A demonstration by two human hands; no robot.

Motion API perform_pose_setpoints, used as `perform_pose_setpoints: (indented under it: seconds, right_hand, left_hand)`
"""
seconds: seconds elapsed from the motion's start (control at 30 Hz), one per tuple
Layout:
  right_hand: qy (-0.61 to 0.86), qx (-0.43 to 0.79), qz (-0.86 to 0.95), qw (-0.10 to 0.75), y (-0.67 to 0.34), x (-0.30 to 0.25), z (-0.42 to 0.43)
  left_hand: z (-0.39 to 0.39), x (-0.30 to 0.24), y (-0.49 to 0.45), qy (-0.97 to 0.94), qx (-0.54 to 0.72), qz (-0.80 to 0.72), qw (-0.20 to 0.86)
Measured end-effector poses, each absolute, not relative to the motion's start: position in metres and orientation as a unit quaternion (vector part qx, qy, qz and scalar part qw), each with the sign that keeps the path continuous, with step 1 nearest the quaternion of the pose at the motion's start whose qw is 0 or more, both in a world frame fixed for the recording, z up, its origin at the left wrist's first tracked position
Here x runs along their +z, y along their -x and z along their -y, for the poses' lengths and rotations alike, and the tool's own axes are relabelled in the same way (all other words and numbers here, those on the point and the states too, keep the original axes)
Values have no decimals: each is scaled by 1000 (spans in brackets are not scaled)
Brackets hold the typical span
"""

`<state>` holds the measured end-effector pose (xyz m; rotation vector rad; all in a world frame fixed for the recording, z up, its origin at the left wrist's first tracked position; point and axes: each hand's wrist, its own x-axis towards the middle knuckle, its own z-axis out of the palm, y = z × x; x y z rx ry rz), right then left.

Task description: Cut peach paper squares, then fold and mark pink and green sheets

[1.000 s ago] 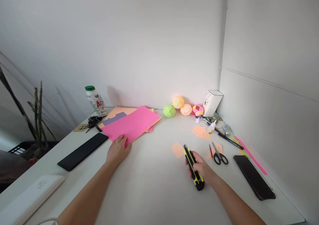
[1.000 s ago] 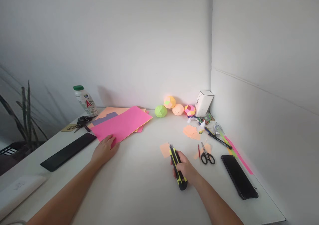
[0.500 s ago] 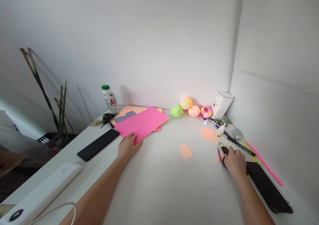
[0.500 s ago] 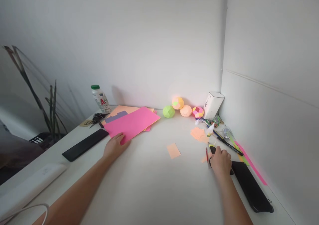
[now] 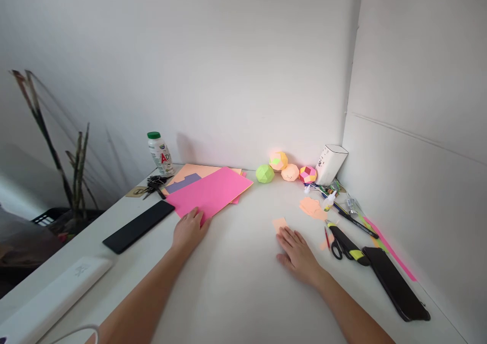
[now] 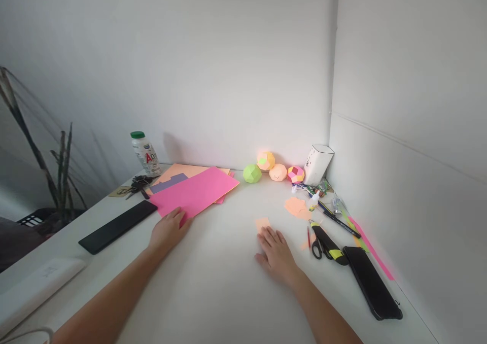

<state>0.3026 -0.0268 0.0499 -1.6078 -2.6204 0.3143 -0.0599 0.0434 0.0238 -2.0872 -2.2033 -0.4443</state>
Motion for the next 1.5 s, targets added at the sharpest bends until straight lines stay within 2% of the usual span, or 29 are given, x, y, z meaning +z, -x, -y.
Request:
perform_pose_setpoints:
  seconds: [0.2, 0.53, 0.97, 1.5]
  right_hand:
    - [602, 70, 795, 29, -340, 45, 15]
    - [623, 69, 779, 27, -350, 44, 13]
    - [646, 51, 762, 13, -364, 44, 13]
    - [644, 40, 764, 18, -365, 40, 12]
  left_hand:
    - [-43, 23, 59, 683, -151, 714, 37]
    - [-42, 26, 59, 676, -167, 718, 29]
    - [-39, 33, 63, 670, -170, 722, -30]
    - [-29, 49, 54, 694, -321, 639, 79]
